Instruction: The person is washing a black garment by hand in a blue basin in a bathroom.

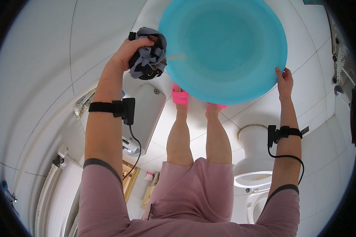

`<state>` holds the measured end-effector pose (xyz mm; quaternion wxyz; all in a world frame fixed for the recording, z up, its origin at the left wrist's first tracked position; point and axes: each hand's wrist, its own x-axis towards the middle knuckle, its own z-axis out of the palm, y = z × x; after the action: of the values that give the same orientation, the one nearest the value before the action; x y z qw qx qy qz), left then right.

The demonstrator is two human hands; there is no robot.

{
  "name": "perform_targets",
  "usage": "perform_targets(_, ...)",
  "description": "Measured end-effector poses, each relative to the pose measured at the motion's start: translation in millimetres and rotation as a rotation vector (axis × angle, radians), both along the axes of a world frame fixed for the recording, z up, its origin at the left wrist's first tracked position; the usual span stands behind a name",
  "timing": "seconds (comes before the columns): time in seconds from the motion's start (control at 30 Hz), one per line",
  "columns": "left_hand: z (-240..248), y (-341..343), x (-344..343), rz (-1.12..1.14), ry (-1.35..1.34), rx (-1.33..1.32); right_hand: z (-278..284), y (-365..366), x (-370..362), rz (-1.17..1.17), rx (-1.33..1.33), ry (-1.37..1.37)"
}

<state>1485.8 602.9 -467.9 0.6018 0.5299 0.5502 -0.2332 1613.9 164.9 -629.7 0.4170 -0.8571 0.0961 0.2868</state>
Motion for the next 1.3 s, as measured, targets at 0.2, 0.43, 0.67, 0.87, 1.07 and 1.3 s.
perform_targets(0.2, -6.3, -15.6, 15.5, -0.051, -0.022, -0.030, 5.9, -13.7, -6.5, 0.048, -0.120, -0.066)
perform_targets(0.43, -20.9, -37.2, 54.3, -0.159, -0.059, -0.092, 1.0, -33.8, -23.1, 0.030, -0.093, -0.064)
perform_targets(0.67, -41.2, -57.8, 88.1, -0.344, 0.001, -0.148, -18.7, -75.3, -48.2, -0.195, -0.065, -0.101)
perform_targets(0.87, -47.4, -56.1, 102.5, -0.463, 0.147, -0.068, -30.4, -73.0, -78.2, -0.525, -0.074, 0.014)
perform_targets(1.07, -65.0, -62.8, 87.5, -0.163, 0.025, -0.189, -24.0, -30.4, -83.4, -1.177, 0.310, 0.018)
perform_targets(1.3, -79.2, -76.1, 85.8, -0.237, 0.047, -0.159, -22.3, -30.5, -87.1, -1.244, 0.248, 0.040)
